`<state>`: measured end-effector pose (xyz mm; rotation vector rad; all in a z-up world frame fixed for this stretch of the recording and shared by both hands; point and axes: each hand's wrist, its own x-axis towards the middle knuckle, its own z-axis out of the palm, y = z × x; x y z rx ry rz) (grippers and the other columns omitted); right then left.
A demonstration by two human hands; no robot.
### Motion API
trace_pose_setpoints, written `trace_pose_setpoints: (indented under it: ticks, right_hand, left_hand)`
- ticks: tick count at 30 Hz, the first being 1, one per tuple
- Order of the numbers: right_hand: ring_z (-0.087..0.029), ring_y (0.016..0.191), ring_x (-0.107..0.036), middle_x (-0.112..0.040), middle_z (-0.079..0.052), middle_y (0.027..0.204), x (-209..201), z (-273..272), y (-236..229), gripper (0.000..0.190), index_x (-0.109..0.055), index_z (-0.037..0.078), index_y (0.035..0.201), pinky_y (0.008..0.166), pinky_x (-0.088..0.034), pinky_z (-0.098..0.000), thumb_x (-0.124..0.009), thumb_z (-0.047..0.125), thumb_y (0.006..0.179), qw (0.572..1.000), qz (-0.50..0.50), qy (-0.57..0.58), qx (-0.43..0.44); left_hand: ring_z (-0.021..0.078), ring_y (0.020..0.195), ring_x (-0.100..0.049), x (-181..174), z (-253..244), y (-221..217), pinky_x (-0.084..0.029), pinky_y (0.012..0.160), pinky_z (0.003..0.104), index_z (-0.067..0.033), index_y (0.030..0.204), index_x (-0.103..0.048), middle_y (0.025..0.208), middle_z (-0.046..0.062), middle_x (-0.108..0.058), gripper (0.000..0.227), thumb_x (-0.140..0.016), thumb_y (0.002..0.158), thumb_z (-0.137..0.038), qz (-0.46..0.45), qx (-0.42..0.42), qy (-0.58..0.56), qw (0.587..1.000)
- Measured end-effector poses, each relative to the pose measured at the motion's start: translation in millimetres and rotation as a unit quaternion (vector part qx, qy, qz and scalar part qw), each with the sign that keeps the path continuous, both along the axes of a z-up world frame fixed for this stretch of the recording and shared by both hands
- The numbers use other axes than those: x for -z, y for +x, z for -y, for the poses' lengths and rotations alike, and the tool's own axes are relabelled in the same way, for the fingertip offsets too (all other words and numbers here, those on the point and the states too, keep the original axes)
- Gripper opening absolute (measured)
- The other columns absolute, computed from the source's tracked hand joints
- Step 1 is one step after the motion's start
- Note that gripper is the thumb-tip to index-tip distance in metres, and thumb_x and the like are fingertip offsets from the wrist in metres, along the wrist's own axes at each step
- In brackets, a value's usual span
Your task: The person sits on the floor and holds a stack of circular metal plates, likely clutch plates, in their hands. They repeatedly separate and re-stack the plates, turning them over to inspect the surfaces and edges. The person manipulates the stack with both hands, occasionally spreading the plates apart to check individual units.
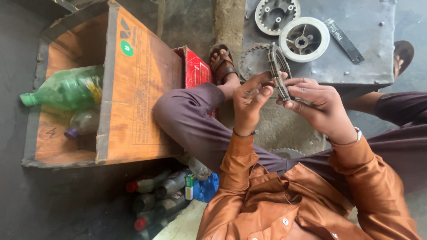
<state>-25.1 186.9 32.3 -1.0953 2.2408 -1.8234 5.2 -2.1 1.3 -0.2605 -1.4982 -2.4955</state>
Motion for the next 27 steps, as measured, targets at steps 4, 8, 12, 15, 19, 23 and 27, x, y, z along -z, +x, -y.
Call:
trace_pose_setpoints:
  ticks: [4, 8, 12, 15, 19, 23, 27]
  right_hand:
    - [-0.031, 0.124, -0.068, -0.074, -0.015, 0.110, 4.4, 3.6, -0.6, 0.031, -0.070, -0.006, 0.116, 0.105, -0.049, -0.0386, -0.076, 0.002, 0.087, 0.999, -0.031, 0.011, 0.006]
    - [-0.032, 0.126, -0.069, -0.073, -0.015, 0.114, 9.9, 5.4, -1.9, 0.031, -0.069, -0.006, 0.115, 0.107, -0.050, -0.0378, -0.078, 0.004, 0.087, 0.999, -0.048, 0.007, 0.023]
    - [-0.030, 0.119, -0.070, -0.072, -0.017, 0.120, 8.4, 4.9, -0.4, 0.031, -0.070, -0.004, 0.113, 0.102, -0.051, -0.0366, -0.079, 0.007, 0.085, 0.997, -0.058, 0.031, 0.040]
    - [-0.029, 0.113, -0.070, -0.072, -0.017, 0.120, 6.1, 5.2, -1.0, 0.031, -0.071, -0.003, 0.112, 0.101, -0.050, -0.0372, -0.079, 0.008, 0.085, 0.996, -0.070, 0.043, 0.046]
    - [-0.030, 0.120, -0.069, -0.072, -0.012, 0.110, 5.0, 6.3, -1.5, 0.027, -0.072, -0.001, 0.108, 0.105, -0.048, -0.0390, -0.080, 0.009, 0.085, 0.990, -0.123, 0.056, 0.050]
    - [-0.029, 0.118, -0.069, -0.072, -0.011, 0.109, 5.2, 7.4, -0.2, 0.025, -0.071, -0.001, 0.105, 0.106, -0.046, -0.0396, -0.081, 0.011, 0.086, 0.986, -0.142, 0.059, 0.065]
    - [-0.029, 0.118, -0.069, -0.072, -0.011, 0.110, 4.6, 8.1, -0.2, 0.025, -0.070, -0.001, 0.104, 0.106, -0.046, -0.0399, -0.081, 0.011, 0.085, 0.984, -0.156, 0.058, 0.067]
  left_hand:
    - [0.0162, 0.105, -0.065, 20.2, -0.3, 3.1, -0.052, 0.102, 0.031, 0.0123, 0.128, -0.064, 0.112, 0.014, -0.071, 0.030, -0.067, 0.102, -0.003, -0.007, -0.056, -0.052, 0.997]
    - [0.0157, 0.101, -0.066, 20.7, -1.2, 3.9, -0.054, 0.091, 0.031, 0.0123, 0.126, -0.064, 0.112, 0.012, -0.071, 0.030, -0.067, 0.101, -0.002, 0.036, -0.043, -0.024, 0.998]
    - [0.0144, 0.109, -0.065, 12.4, -0.6, 5.3, -0.053, 0.099, 0.030, 0.0099, 0.127, -0.063, 0.116, 0.010, -0.070, 0.032, -0.067, 0.098, -0.001, 0.007, -0.038, -0.051, 0.998]
    - [0.0140, 0.108, -0.065, 7.8, -1.6, 5.6, -0.052, 0.102, 0.030, 0.0091, 0.126, -0.065, 0.115, 0.011, -0.071, 0.031, -0.066, 0.097, 0.000, 0.000, -0.043, -0.077, 0.996]
    - [0.0132, 0.108, -0.065, 7.4, -3.9, 4.2, -0.052, 0.104, 0.029, 0.0077, 0.126, -0.064, 0.115, 0.011, -0.071, 0.030, -0.065, 0.097, 0.000, -0.009, -0.055, -0.088, 0.995]
    - [0.0136, 0.109, -0.064, 6.7, -4.0, 5.4, -0.051, 0.101, 0.027, 0.0076, 0.127, -0.064, 0.116, 0.011, -0.070, 0.031, -0.066, 0.097, 0.001, -0.025, -0.064, -0.107, 0.992]
    - [0.0139, 0.110, -0.064, 6.7, -4.3, 4.1, -0.051, 0.106, 0.030, 0.0070, 0.126, -0.064, 0.116, 0.011, -0.070, 0.030, -0.065, 0.096, 0.001, -0.033, -0.069, -0.109, 0.991]
